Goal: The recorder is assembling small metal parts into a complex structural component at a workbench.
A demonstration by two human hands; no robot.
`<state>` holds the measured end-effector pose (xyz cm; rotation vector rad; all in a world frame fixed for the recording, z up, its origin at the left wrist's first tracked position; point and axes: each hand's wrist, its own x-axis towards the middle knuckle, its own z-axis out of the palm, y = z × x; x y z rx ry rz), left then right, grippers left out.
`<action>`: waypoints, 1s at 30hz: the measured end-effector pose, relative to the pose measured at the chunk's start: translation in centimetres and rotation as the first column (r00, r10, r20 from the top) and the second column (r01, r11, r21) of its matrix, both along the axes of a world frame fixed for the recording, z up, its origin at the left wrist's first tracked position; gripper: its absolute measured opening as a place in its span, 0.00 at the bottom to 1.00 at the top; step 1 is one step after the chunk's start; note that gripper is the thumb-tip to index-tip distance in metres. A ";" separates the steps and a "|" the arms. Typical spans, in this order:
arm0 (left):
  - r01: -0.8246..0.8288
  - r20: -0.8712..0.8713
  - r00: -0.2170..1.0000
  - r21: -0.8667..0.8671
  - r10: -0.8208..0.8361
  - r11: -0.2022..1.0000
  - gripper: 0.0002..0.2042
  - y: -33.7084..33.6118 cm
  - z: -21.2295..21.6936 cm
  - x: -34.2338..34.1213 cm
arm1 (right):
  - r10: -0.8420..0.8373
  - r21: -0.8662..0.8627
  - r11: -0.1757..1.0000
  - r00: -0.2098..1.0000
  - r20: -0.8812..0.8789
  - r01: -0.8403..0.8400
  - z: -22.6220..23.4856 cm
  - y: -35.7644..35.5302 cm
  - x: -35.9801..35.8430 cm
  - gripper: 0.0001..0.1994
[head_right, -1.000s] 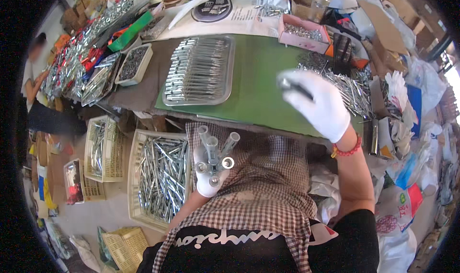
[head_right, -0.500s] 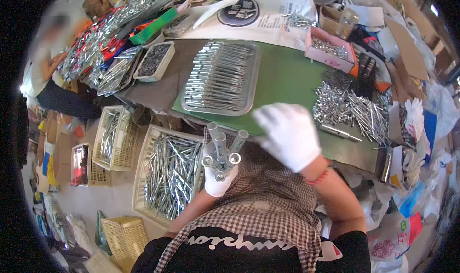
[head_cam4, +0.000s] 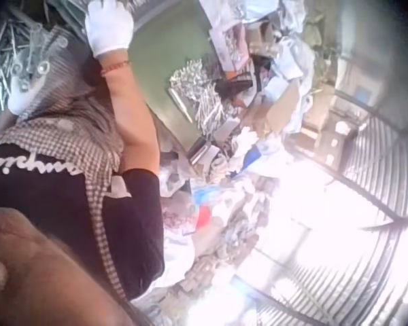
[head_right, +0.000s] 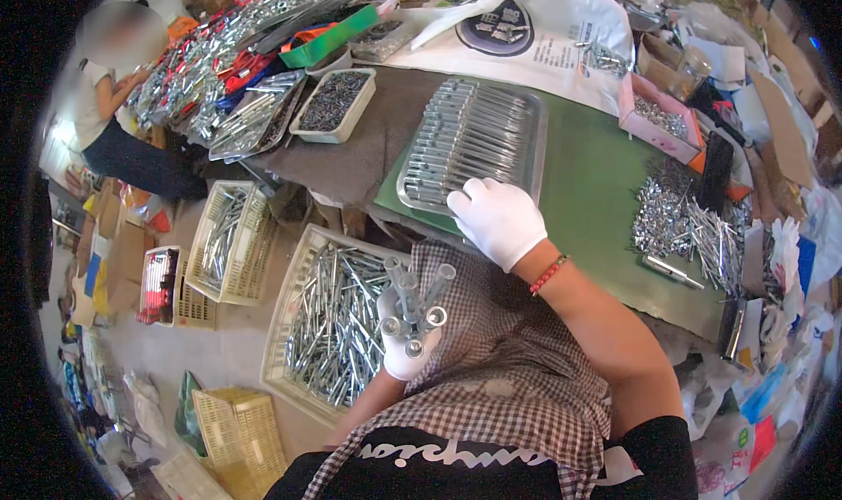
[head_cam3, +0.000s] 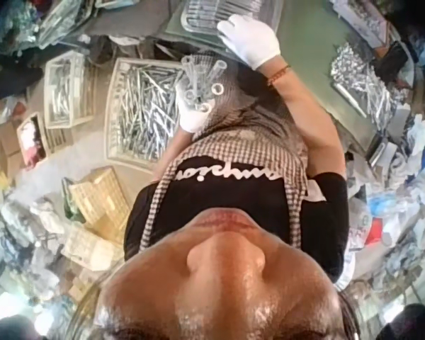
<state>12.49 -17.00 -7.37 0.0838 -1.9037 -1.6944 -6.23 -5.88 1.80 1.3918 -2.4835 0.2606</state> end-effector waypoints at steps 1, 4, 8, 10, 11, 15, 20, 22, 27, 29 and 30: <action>0.008 0.001 1.000 0.003 -0.008 1.000 0.30 -0.2 0.1 -0.1 | 0.008 -0.010 1.000 1.000 -0.012 -0.008 0.1 -0.1 -0.3 0.07; -0.006 -0.008 1.000 0.067 0.006 0.998 0.27 -0.2 0.1 -0.7 | -0.004 -0.031 1.000 1.000 0.000 0.004 0.3 -1.0 -1.0 0.06; 0.008 -0.022 1.000 0.036 -0.007 0.999 0.26 -0.5 0.2 -0.9 | -0.069 -0.052 0.996 0.995 0.070 0.072 0.3 -2.7 -1.9 0.08; 0.009 -0.020 1.000 0.117 -0.007 0.993 0.26 -0.4 -0.5 -0.9 | -0.079 -0.063 0.994 0.994 0.075 0.084 0.4 -3.0 -2.5 0.08; 0.015 -0.018 1.000 0.117 -0.013 0.993 0.26 -0.5 -0.7 -0.8 | -0.085 -0.063 0.994 0.993 0.077 0.090 0.6 -3.0 -2.7 0.08; 0.045 -0.019 0.999 0.006 -0.045 0.999 0.33 -0.5 -0.6 -1.1 | -0.041 -0.109 0.993 0.997 0.061 0.048 1.0 -1.4 -2.4 0.11; -0.108 0.106 0.985 -0.243 0.137 0.964 0.29 -0.7 -0.1 -3.6 | 0.449 -0.668 0.736 0.659 0.604 0.111 3.0 4.8 4.5 0.45; -0.230 -0.042 0.968 -0.534 0.246 0.814 0.29 1.2 3.5 -5.6 | 0.625 -0.801 0.579 0.546 0.557 0.154 2.1 5.8 6.1 0.61; 0.078 0.094 0.994 -0.260 -0.055 0.962 0.38 5.2 2.6 -11.2 | 0.360 -0.834 0.434 0.783 0.508 0.341 3.3 6.6 5.6 0.62; 0.091 -0.013 0.995 -0.381 -0.104 0.920 0.39 8.1 6.6 -11.7 | 0.212 -0.802 0.320 0.787 0.580 0.505 4.5 7.6 4.5 0.56; 0.146 0.017 0.988 -0.404 -0.153 0.903 0.38 9.0 6.3 -12.8 | 0.047 -0.847 0.298 0.880 0.473 0.440 4.5 7.8 4.1 0.40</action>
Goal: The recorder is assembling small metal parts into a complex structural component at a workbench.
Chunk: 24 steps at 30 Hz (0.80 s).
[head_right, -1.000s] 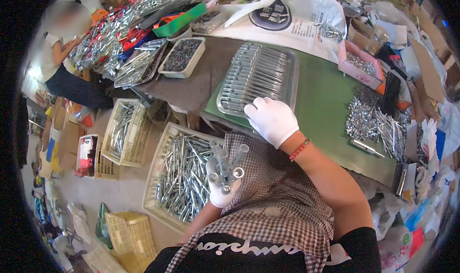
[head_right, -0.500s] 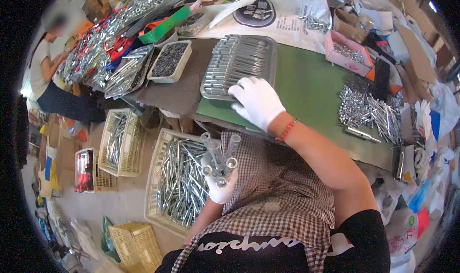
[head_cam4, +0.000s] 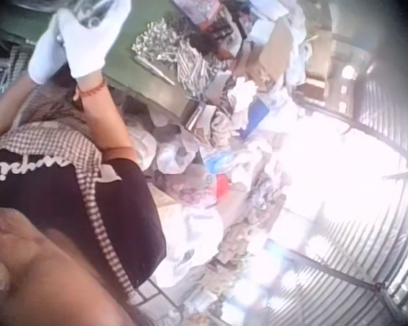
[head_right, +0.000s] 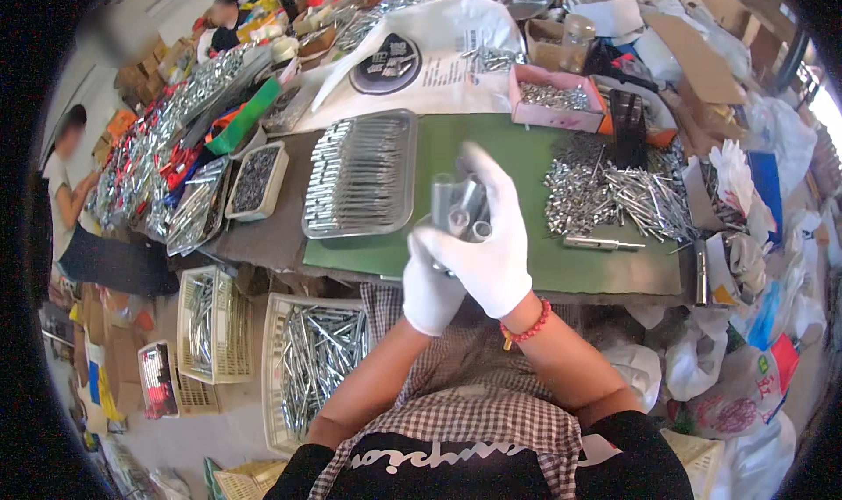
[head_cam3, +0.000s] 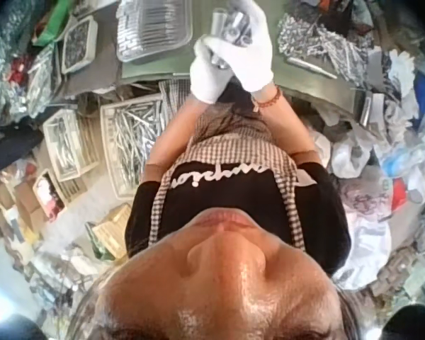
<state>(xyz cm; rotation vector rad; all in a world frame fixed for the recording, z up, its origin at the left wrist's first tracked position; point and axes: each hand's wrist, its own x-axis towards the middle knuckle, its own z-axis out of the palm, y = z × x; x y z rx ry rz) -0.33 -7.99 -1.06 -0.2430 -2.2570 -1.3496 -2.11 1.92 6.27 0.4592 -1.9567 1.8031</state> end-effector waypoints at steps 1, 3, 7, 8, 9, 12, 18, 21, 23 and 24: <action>0.035 -0.064 0.997 -0.011 -0.035 0.999 0.37 1.0 0.1 -1.0 | -0.005 -0.003 1.000 1.000 -0.001 0.005 0.2 0.6 -0.4 0.40; 0.094 -0.042 0.995 -0.012 -0.094 0.996 0.38 2.2 0.2 -2.5 | -0.108 0.200 0.967 0.967 -0.232 0.156 0.4 1.9 -1.6 0.25; 0.327 -0.120 0.932 -0.134 -0.343 0.935 0.37 2.3 -1.5 -5.2 | -0.141 0.272 0.941 0.963 -0.230 0.203 0.1 3.5 -2.4 0.15; 0.377 -0.079 0.925 0.053 -0.372 0.925 0.36 2.4 -0.4 -4.8 | -0.137 0.269 0.945 0.972 -0.189 0.186 0.0 3.9 -2.6 0.15; 0.402 -0.044 0.914 0.240 -0.404 0.884 0.35 2.4 1.1 -4.4 | -0.147 0.262 0.946 0.973 -0.176 0.190 0.2 4.2 -2.8 0.15; 0.328 -0.071 0.944 0.258 -0.321 0.909 0.33 4.4 2.9 -4.6 | -0.052 0.317 0.945 0.993 -0.104 0.083 0.8 5.0 -2.7 0.19; 0.316 -0.093 0.946 0.062 -0.309 0.947 0.23 6.3 3.8 -5.2 | -0.040 0.251 0.965 0.990 -0.134 0.073 0.1 8.3 -1.8 0.30; 0.340 -0.196 0.870 -0.427 -0.453 0.838 0.25 5.8 6.1 -7.1 | -0.148 0.269 0.944 0.975 -0.169 0.190 -0.7 12.0 -0.6 0.34; 0.313 -0.206 0.852 -0.538 -0.482 0.783 0.23 5.8 7.0 -9.2 | -0.234 0.053 0.970 0.971 -0.040 0.236 -1.6 14.9 0.6 0.29; 0.264 -0.183 0.868 -0.619 -0.462 0.740 0.23 5.8 7.2 -11.0 | -0.305 0.144 0.939 0.950 -0.071 0.312 -2.2 17.0 1.0 0.27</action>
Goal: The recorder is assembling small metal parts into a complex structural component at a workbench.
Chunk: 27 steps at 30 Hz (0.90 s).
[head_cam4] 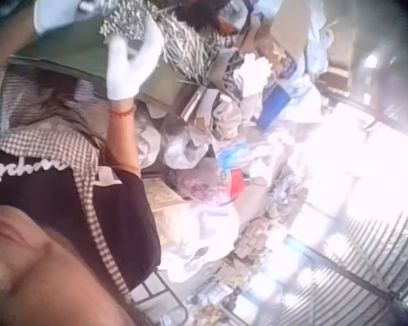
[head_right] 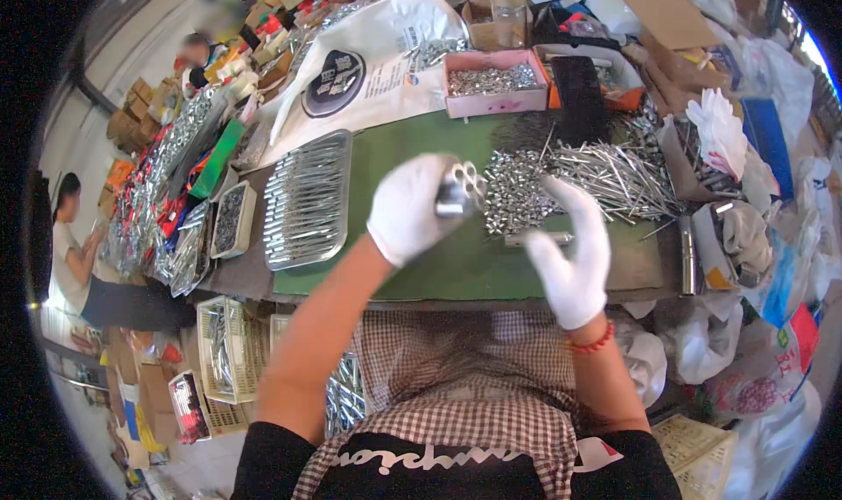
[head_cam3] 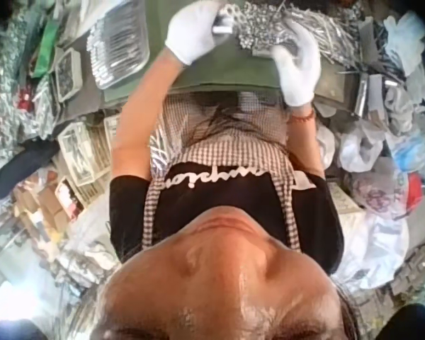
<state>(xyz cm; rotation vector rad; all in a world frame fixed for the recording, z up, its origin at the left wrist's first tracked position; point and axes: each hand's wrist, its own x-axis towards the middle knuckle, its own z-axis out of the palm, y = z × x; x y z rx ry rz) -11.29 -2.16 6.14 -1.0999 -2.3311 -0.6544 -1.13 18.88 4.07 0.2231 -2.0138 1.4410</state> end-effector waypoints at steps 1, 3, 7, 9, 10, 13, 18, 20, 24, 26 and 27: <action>-0.052 -0.031 0.998 -0.098 0.049 0.994 0.23 -0.2 0.1 -1.8 | -0.073 0.093 0.993 0.997 -0.010 0.074 -0.5 1.7 0.4 0.24; -0.178 -0.017 0.984 -0.247 0.180 0.953 0.21 -0.6 0.7 -5.4 | -0.257 0.293 0.922 0.966 -0.023 0.252 -1.3 3.6 1.0 0.19; -0.378 -0.040 0.917 -0.409 0.398 0.831 0.16 -1.8 0.5 -11.5 | -0.330 0.363 0.890 0.939 0.098 0.275 -4.1 5.4 1.8 0.15; -0.426 -0.018 0.886 -0.426 0.463 0.798 0.15 -1.8 -0.1 -12.7 | -0.326 0.342 0.897 0.942 0.086 0.279 -3.8 5.1 1.6 0.14; -0.437 0.000 0.874 -0.439 0.487 0.785 0.15 -1.8 -0.7 -13.3 | -0.331 0.390 0.879 0.940 0.088 0.273 -3.8 4.9 1.4 0.14; -0.429 -0.035 0.886 -0.440 0.462 0.789 0.15 -2.6 -3.5 -15.2 | -0.324 0.490 0.836 0.942 0.081 0.245 -3.5 4.6 1.4 0.14; -0.337 0.120 0.913 -0.320 0.390 0.886 0.21 -2.5 -4.4 -15.3 | -0.358 0.505 0.821 0.929 0.091 0.266 -3.6 4.7 1.4 0.15; -0.287 0.283 0.866 -0.394 0.412 0.873 0.29 -2.3 -3.1 -15.0 | -0.370 0.524 0.808 0.924 0.096 0.269 -3.5 4.7 1.3 0.14; -0.292 0.183 0.904 -0.394 0.386 0.871 0.36 -2.2 -3.7 -13.8 | -0.376 0.544 0.798 0.920 0.109 0.261 -3.5 4.6 1.1 0.14; -0.307 0.069 0.926 -0.427 0.370 0.850 0.43 -2.3 -4.0 -13.3 | -0.385 0.563 0.781 0.918 0.093 0.270 -3.6 4.5 1.2 0.13; -0.306 0.071 0.927 -0.430 0.369 0.850 0.43 -2.5 -4.1 -13.3 | -0.386 0.562 0.782 0.918 0.096 0.270 -3.6 4.5 1.1 0.13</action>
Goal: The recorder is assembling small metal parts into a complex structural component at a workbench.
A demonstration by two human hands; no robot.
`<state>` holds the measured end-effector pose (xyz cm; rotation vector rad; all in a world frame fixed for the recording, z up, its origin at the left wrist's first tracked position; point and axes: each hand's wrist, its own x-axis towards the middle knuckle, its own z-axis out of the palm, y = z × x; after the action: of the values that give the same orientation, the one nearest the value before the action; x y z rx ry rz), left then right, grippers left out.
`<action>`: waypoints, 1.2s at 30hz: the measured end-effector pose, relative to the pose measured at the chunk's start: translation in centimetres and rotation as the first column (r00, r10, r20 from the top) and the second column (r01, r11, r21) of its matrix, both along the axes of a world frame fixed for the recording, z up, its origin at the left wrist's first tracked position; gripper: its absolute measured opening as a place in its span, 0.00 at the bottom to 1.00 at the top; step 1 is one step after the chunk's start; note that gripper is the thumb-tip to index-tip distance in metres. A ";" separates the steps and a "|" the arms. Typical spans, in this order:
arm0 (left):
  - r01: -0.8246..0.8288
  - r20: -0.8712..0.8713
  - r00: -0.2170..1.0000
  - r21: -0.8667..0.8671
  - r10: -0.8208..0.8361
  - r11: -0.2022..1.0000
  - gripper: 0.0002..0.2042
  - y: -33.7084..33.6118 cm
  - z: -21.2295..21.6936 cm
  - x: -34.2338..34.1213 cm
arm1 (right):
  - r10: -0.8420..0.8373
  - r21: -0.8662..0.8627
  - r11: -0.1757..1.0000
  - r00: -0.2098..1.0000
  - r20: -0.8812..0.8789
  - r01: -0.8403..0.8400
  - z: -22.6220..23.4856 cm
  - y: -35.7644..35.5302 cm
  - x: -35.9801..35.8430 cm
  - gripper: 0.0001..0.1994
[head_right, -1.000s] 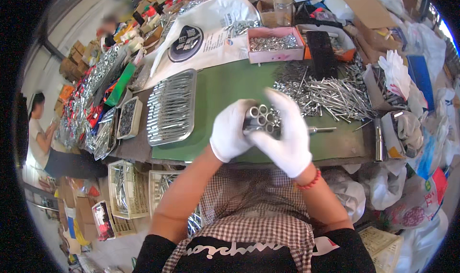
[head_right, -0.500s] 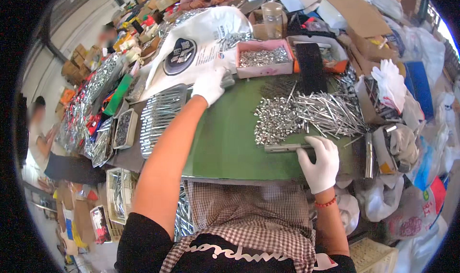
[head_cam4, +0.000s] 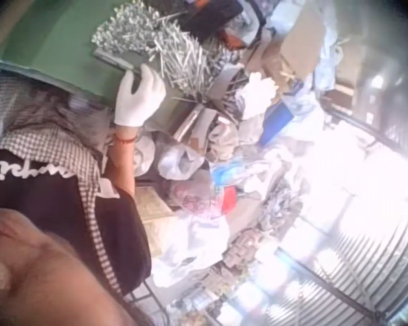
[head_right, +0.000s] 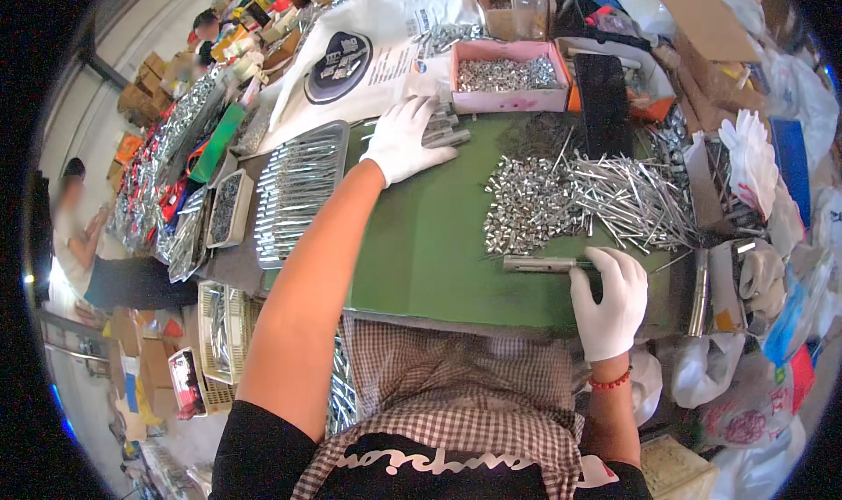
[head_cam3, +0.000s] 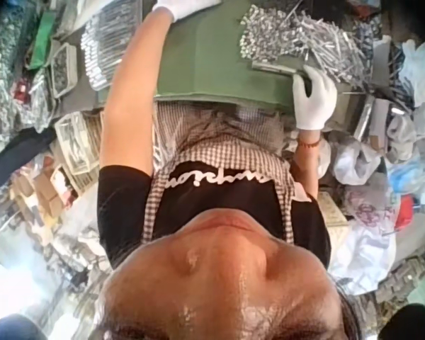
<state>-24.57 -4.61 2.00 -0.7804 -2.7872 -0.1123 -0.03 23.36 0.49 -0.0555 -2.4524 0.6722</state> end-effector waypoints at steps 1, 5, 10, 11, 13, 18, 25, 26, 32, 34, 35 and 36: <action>0.010 -0.001 1.000 0.006 -0.010 1.000 0.44 -0.2 -0.3 0.0 | 0.009 0.012 1.000 1.000 -0.009 -0.009 0.1 0.0 0.0 0.13; 0.036 -0.076 0.996 -0.013 -0.037 0.999 0.47 -0.6 -0.6 -0.4 | 0.015 0.048 0.999 1.000 -0.023 -0.014 0.1 -0.2 -0.2 0.12; 0.030 0.144 0.989 -0.130 -0.011 0.991 0.45 -0.6 0.2 -1.2 | 0.012 0.053 0.999 0.999 -0.045 -0.010 0.0 -0.3 -0.1 0.12; 0.038 0.116 0.993 -0.148 -0.021 0.988 0.44 -0.9 0.2 -1.4 | 0.005 0.050 0.999 0.999 -0.054 -0.002 0.0 -0.3 -0.1 0.12; 0.046 0.196 0.979 0.020 -0.049 0.999 0.39 -2.1 1.0 -2.3 | -0.001 0.035 0.999 0.997 -0.073 0.004 0.0 -0.3 0.2 0.12; -0.389 -0.033 0.918 -0.253 0.394 0.886 0.14 -6.2 4.8 -5.3 | -0.009 0.035 0.999 0.991 -0.134 0.014 0.0 -0.4 0.6 0.12; -0.350 -0.046 0.921 -0.535 0.387 0.769 0.12 -7.0 3.8 -6.2 | 0.002 0.042 0.999 0.989 -0.149 0.005 0.1 -0.4 0.3 0.11; -0.333 -0.039 0.927 -0.538 0.372 0.774 0.12 -7.0 3.8 -6.1 | 0.013 0.049 0.999 0.988 -0.153 -0.006 0.2 -0.4 0.1 0.11; -0.340 -0.069 0.934 -0.475 0.351 0.811 0.12 -6.6 3.8 -6.6 | 0.021 0.023 1.000 0.985 -0.169 -0.017 0.2 -0.2 -0.6 0.09; -0.315 -0.126 0.948 -0.501 0.292 0.806 0.11 -6.9 3.7 -6.9 | 0.031 0.033 0.999 0.980 -0.196 -0.025 0.4 -0.1 -0.7 0.10; -0.290 -0.177 0.957 -0.525 0.231 0.800 0.12 -6.7 3.6 -6.9 | 0.022 0.033 0.999 0.978 -0.207 -0.015 0.5 0.0 -0.5 0.10; -0.291 -0.192 0.956 -0.520 0.222 0.803 0.12 -6.5 3.5 -6.6 | 0.017 0.031 0.999 0.978 -0.207 -0.011 0.6 0.1 -0.1 0.10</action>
<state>-31.21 -11.10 5.48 -0.4756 -2.7867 0.7871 -0.17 23.47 1.11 0.0420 -2.2635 0.6148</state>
